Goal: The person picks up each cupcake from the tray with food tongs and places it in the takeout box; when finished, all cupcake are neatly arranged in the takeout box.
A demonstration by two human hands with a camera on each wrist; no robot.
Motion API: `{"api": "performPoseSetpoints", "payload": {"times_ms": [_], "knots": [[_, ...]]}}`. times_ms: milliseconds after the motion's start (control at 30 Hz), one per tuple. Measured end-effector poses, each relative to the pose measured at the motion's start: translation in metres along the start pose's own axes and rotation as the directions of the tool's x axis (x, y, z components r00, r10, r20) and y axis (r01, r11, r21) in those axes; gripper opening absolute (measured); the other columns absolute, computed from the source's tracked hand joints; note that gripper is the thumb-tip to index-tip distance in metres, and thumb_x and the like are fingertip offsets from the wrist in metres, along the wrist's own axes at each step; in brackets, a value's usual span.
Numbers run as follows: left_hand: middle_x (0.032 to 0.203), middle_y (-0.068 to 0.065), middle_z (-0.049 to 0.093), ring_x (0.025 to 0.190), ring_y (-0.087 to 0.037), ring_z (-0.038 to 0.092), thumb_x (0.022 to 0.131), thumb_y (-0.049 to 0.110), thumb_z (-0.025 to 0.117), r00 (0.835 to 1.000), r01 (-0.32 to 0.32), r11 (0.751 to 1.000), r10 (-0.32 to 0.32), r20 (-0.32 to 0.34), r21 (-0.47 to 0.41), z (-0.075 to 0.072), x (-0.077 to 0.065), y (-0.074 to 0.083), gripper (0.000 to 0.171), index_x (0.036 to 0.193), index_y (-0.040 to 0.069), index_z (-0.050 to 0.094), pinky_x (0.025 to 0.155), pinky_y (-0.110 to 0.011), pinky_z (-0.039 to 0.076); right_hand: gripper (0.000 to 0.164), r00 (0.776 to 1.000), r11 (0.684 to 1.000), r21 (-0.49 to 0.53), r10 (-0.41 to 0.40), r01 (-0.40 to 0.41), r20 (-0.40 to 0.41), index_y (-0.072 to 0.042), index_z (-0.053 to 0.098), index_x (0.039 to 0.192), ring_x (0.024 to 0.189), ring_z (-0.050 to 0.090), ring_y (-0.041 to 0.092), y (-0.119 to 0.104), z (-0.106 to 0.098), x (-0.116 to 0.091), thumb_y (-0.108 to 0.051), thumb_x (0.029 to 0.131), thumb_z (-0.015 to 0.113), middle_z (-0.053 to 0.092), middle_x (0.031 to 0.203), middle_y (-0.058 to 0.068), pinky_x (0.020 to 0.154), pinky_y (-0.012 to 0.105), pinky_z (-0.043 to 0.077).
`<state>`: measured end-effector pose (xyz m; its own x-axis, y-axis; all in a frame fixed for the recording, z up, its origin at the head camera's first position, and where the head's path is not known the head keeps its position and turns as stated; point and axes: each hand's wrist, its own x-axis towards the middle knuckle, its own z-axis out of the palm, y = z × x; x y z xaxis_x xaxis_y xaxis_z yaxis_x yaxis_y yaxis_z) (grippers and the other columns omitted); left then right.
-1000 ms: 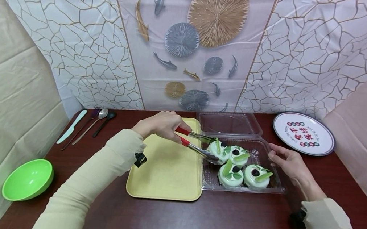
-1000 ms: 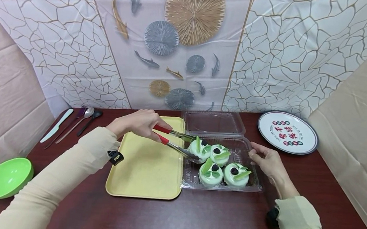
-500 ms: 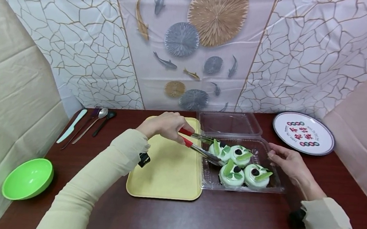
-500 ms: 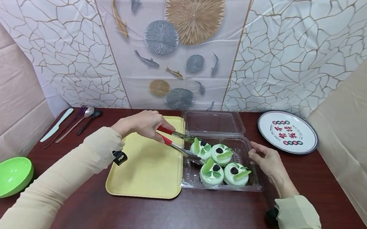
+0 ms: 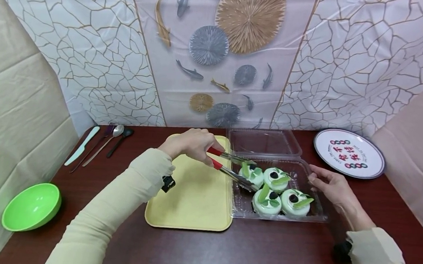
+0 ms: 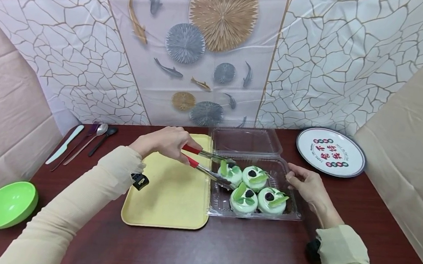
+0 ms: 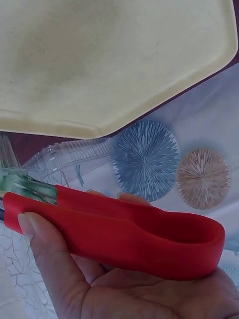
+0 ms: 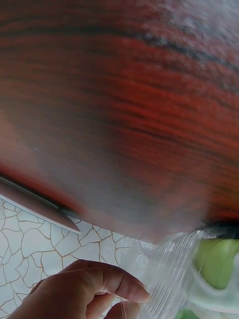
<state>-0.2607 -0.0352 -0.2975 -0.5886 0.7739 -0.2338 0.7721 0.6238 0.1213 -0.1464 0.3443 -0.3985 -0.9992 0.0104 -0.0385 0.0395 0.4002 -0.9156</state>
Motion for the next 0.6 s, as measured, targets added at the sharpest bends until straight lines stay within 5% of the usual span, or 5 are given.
{"api": "performPoseSetpoints", "payload": {"times_ms": [167, 400, 600], "knots": [[0.085, 0.003, 0.069, 0.080, -0.015, 0.053, 0.081, 0.034, 0.077, 1.000, 0.007, 1.000, -0.007, 0.003, -0.016, -0.001, -0.001, 0.000, 0.053, 0.132, 0.029, 0.063, 0.068, -0.031, 0.042, 0.055, 1.000, 0.999, -0.034, 0.000, 0.000, -0.006, 0.017, 0.031, 0.144, 0.076, 0.057, -0.010, -0.001, -0.001, -0.002, -0.007, 0.100, 0.051, 0.054, 0.085, -0.027, 0.067, 0.015, 0.052], [0.105, 0.003, 0.073, 0.087, -0.016, 0.059, 0.080, 0.035, 0.076, 1.000, 0.011, 1.000, -0.011, -0.020, -0.005, 0.004, -0.002, -0.002, 0.053, 0.132, 0.031, 0.063, 0.071, -0.033, 0.045, 0.054, 1.000, 1.000, -0.019, -0.015, 0.015, 0.003, 0.020, 0.030, 0.142, 0.076, 0.056, -0.010, 0.000, 0.001, -0.002, -0.006, 0.099, 0.051, 0.055, 0.084, -0.026, 0.065, 0.015, 0.052], [0.064, 0.003, 0.059, 0.060, -0.010, 0.037, 0.080, 0.036, 0.077, 0.999, -0.002, 0.999, 0.000, -0.049, -0.036, 0.009, -0.008, -0.006, 0.058, 0.135, 0.029, 0.061, 0.057, -0.026, 0.032, 0.054, 1.000, 1.000, -0.019, -0.021, 0.021, 0.004, 0.020, 0.030, 0.143, 0.077, 0.056, -0.011, 0.000, 0.000, -0.001, -0.005, 0.099, 0.051, 0.055, 0.085, -0.027, 0.066, 0.015, 0.053]]}}
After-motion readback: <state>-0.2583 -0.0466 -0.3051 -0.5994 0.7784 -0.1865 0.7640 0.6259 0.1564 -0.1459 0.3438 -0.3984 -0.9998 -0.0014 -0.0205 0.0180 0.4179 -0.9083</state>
